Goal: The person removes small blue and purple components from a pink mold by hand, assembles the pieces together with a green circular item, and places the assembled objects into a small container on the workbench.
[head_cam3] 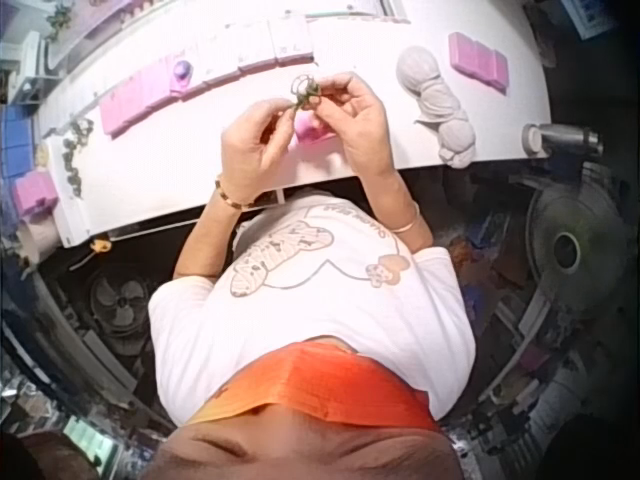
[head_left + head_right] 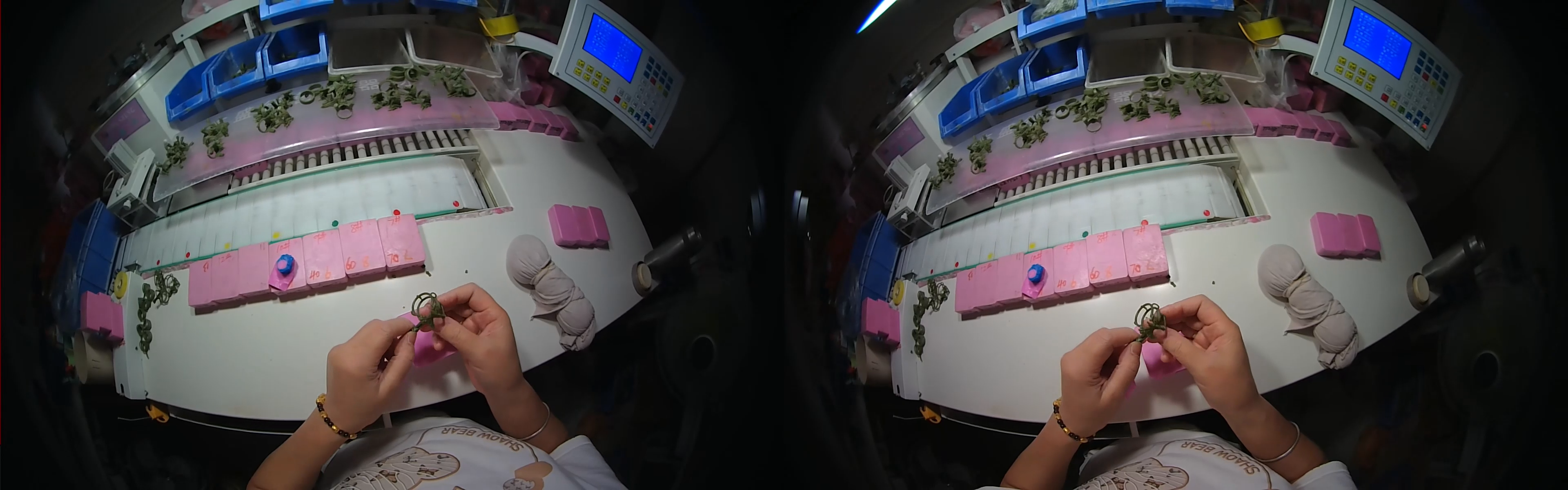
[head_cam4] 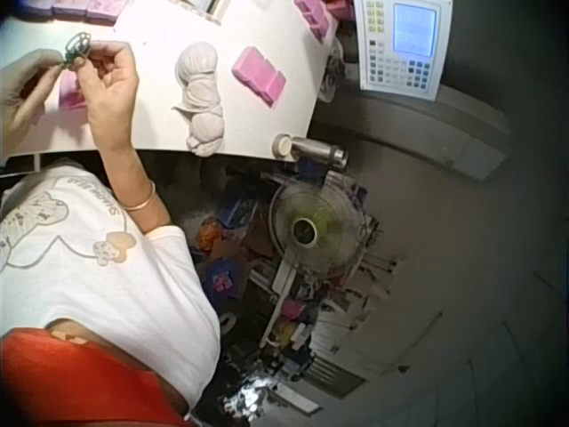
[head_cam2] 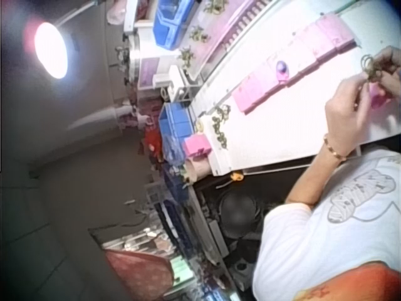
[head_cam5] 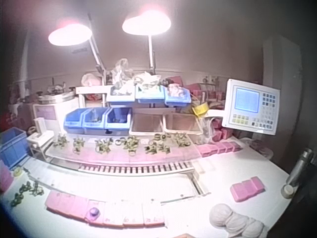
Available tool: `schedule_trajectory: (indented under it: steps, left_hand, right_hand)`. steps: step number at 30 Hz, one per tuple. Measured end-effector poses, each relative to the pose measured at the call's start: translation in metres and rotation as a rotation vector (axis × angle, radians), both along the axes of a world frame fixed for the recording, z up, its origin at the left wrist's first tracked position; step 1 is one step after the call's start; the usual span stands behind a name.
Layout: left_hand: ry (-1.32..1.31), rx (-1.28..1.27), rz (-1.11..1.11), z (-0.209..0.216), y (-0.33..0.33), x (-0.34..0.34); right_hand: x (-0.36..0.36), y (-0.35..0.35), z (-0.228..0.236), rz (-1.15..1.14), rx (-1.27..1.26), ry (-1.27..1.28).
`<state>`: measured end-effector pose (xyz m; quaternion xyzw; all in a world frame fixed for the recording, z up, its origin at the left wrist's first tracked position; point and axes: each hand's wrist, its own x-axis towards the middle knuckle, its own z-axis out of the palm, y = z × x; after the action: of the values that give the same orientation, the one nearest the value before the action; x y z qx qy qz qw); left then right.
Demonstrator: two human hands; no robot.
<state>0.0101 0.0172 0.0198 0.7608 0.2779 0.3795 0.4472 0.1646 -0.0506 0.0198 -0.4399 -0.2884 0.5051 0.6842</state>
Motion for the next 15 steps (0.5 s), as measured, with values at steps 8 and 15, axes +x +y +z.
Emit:
schedule_trajectory:
  steps: [8,15]
  left_hand:
    - [0.061,-0.128,-0.103,-0.001,0.000,0.000]
    - [-0.042,-0.726,-0.206,0.018,0.003,0.003]
  right_hand:
    - [0.007,0.001,0.000,0.043,-0.116,0.066]
    - [0.009,0.001,0.003,0.053,-0.157,0.126]
